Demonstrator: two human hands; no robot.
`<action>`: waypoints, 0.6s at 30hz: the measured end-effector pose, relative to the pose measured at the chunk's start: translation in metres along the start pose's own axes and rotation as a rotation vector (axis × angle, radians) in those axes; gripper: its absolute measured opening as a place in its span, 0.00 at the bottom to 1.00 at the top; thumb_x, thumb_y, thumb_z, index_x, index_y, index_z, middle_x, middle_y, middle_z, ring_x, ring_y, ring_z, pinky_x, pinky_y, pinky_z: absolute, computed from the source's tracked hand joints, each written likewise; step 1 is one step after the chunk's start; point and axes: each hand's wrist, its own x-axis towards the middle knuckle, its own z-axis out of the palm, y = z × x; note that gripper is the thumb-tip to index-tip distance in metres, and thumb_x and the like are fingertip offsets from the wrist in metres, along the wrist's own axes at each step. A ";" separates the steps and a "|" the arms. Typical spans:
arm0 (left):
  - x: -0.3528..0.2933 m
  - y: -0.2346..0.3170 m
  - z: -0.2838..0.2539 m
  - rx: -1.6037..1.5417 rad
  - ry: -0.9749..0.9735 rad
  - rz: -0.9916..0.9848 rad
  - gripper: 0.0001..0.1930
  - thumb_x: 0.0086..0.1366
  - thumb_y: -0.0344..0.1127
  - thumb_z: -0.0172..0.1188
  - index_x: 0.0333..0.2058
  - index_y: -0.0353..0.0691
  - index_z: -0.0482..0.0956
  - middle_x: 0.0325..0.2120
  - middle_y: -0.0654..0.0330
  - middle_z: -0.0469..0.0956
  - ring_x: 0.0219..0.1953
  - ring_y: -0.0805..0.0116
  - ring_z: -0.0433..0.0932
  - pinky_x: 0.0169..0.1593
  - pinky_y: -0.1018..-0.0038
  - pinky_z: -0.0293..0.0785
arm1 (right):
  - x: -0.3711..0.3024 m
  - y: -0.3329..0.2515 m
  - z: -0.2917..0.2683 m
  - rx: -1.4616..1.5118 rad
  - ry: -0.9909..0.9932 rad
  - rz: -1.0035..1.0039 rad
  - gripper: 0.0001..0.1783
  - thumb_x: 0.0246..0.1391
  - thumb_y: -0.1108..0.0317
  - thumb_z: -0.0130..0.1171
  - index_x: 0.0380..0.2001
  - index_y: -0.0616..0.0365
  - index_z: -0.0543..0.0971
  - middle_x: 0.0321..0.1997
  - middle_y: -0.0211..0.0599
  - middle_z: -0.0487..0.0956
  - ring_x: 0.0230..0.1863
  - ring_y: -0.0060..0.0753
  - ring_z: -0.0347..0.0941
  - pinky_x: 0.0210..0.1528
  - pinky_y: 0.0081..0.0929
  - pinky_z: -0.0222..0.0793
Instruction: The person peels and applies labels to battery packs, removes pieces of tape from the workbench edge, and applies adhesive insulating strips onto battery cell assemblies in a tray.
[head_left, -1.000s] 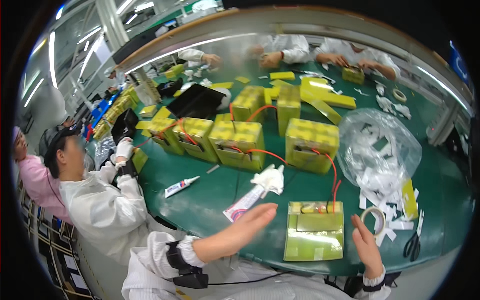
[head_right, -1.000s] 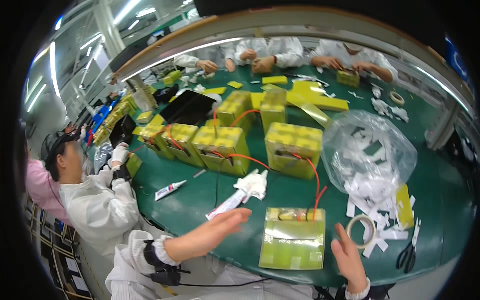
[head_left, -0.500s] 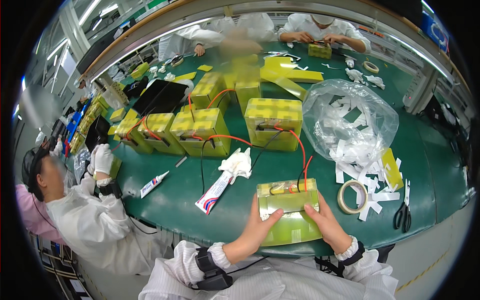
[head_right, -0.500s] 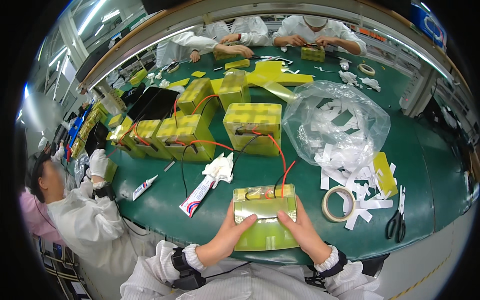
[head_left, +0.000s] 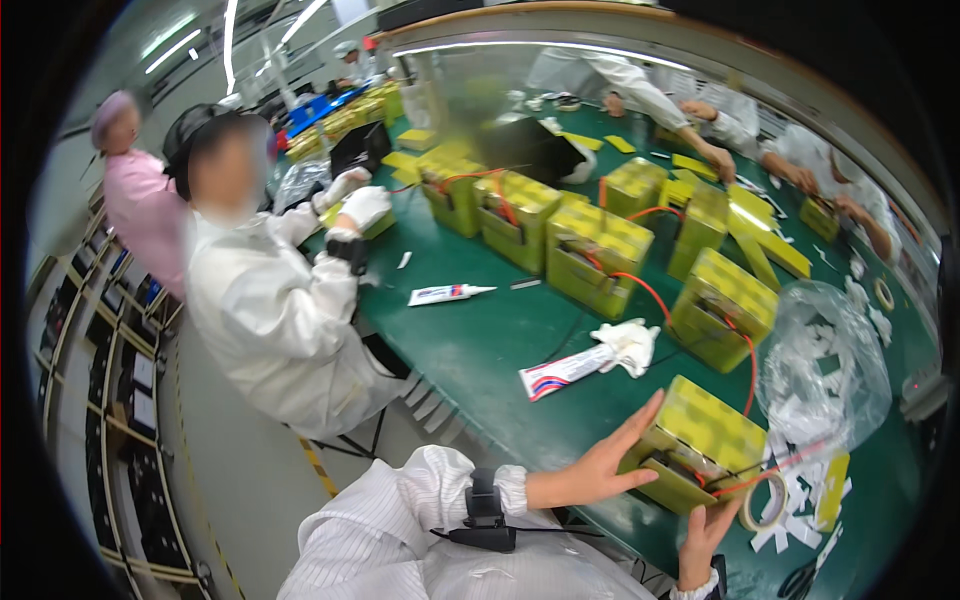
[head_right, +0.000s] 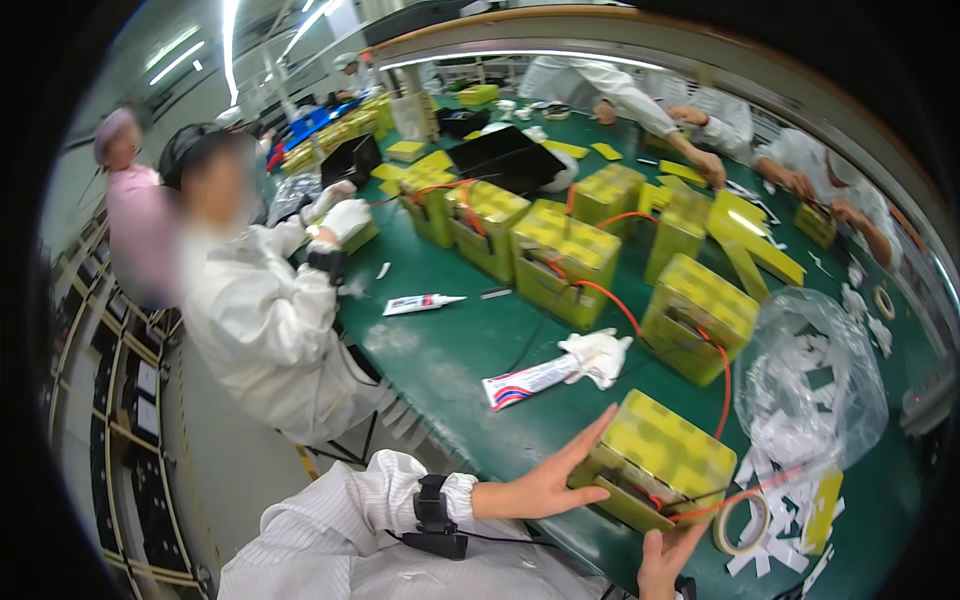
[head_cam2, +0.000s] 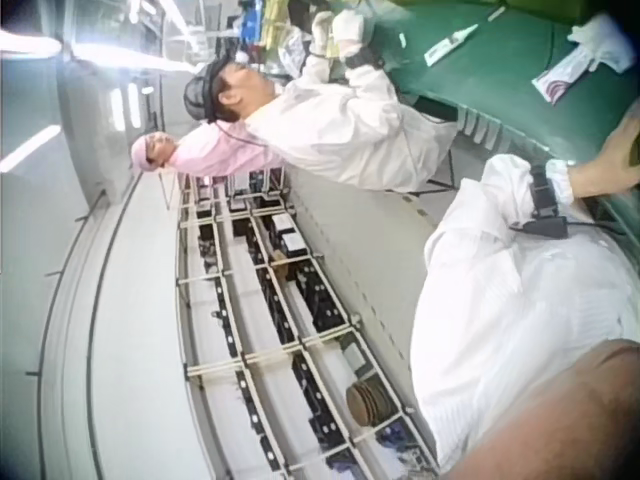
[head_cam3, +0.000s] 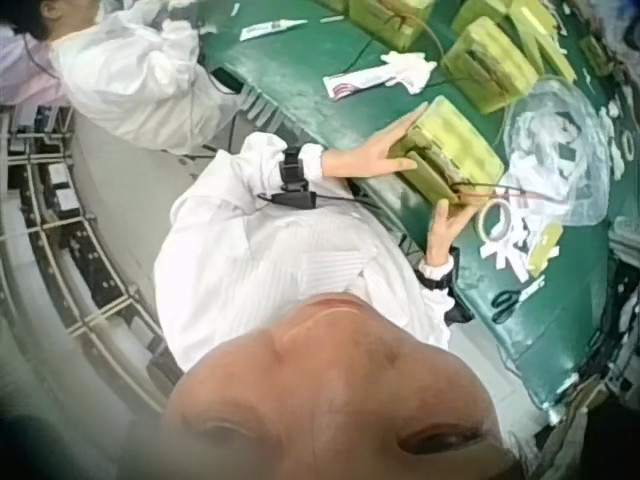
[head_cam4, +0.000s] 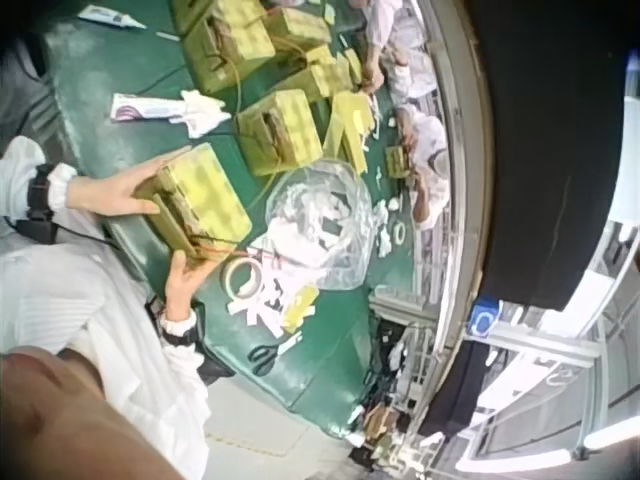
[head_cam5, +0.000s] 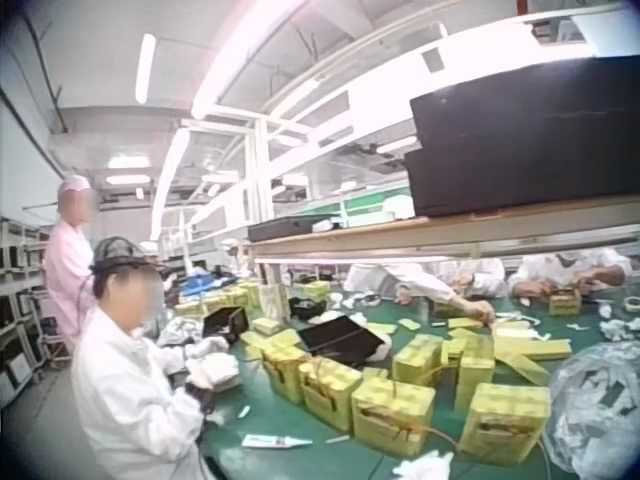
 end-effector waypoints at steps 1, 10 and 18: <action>-0.003 0.001 -0.003 0.006 0.020 -0.010 0.42 0.53 0.33 0.55 0.59 0.39 0.35 0.60 0.53 0.35 0.62 0.58 0.39 0.60 0.71 0.42 | -0.003 0.005 -0.007 -0.080 0.020 -0.034 0.45 0.47 0.57 0.54 0.59 0.62 0.40 0.60 0.42 0.49 0.60 0.37 0.47 0.59 0.31 0.42; -0.013 0.004 -0.012 0.069 0.038 -0.051 0.51 0.42 0.32 0.64 0.58 0.36 0.36 0.59 0.47 0.36 0.61 0.54 0.40 0.60 0.71 0.44 | 0.046 -0.062 0.001 -0.261 -0.141 -0.049 0.67 0.24 0.42 0.67 0.59 0.60 0.36 0.60 0.46 0.48 0.57 0.38 0.51 0.57 0.32 0.49; 0.005 -0.001 -0.021 0.094 -0.067 -0.087 0.54 0.35 0.34 0.68 0.57 0.33 0.39 0.53 0.45 0.50 0.55 0.49 0.54 0.56 0.69 0.53 | 0.058 -0.059 -0.010 -0.381 -0.214 -0.061 0.64 0.25 0.61 0.68 0.59 0.59 0.34 0.51 0.41 0.56 0.50 0.37 0.59 0.52 0.30 0.55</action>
